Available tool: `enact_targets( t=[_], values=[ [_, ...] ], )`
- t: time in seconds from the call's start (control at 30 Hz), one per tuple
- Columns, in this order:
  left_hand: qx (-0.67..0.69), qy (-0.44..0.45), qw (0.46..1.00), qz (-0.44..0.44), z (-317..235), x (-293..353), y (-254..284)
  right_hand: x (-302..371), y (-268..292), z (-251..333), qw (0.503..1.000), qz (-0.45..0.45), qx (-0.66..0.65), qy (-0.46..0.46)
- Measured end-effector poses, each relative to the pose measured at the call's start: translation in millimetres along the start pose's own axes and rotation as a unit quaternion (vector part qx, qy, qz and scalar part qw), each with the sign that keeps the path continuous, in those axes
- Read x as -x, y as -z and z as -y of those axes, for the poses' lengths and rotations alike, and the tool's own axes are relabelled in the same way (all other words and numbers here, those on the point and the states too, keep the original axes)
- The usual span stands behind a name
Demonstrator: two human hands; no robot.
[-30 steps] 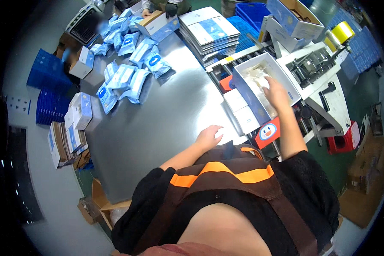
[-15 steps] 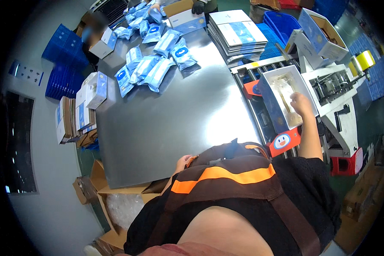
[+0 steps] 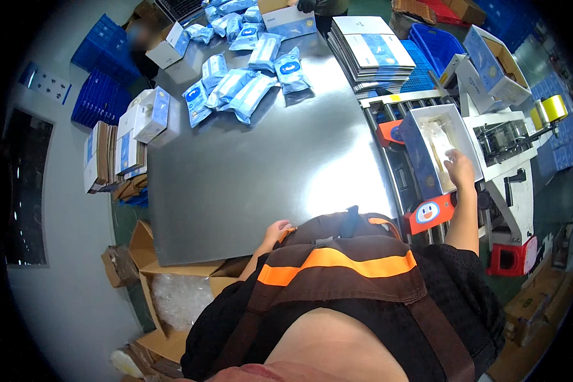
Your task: The person packs blue-wrapped items into cardboard boxes on a metal table. They place the items inside, add a white paper sheet, and close the box flaps. The person repeats this process for multiple boxes.
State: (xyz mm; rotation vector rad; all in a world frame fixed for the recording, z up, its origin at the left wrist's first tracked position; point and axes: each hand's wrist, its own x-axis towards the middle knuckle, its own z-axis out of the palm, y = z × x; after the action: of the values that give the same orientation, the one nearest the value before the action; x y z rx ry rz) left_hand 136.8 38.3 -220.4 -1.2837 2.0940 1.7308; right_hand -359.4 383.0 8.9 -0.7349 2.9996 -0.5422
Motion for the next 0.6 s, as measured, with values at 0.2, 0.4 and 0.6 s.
enact_targets(
  t=[0.2, 0.4, 0.6],
  values=[
    [-0.002, 0.027, 1.0, 0.004, -6.0, 3.6, 7.5, 6.2, 21.1, 36.1, 0.989, 0.036, 0.053, -0.131],
    [0.0, -0.015, 0.999, 0.03, -53.3, 12.3, 12.5, 17.4, 41.2, 52.4, 0.98, -0.047, -0.186, -0.055],
    [0.251, -0.133, 0.944, 0.169, -222.7, 40.3, 7.0, 62.1, 35.0, 194.8, 0.874, 0.341, -0.283, 0.198]
  ],
)
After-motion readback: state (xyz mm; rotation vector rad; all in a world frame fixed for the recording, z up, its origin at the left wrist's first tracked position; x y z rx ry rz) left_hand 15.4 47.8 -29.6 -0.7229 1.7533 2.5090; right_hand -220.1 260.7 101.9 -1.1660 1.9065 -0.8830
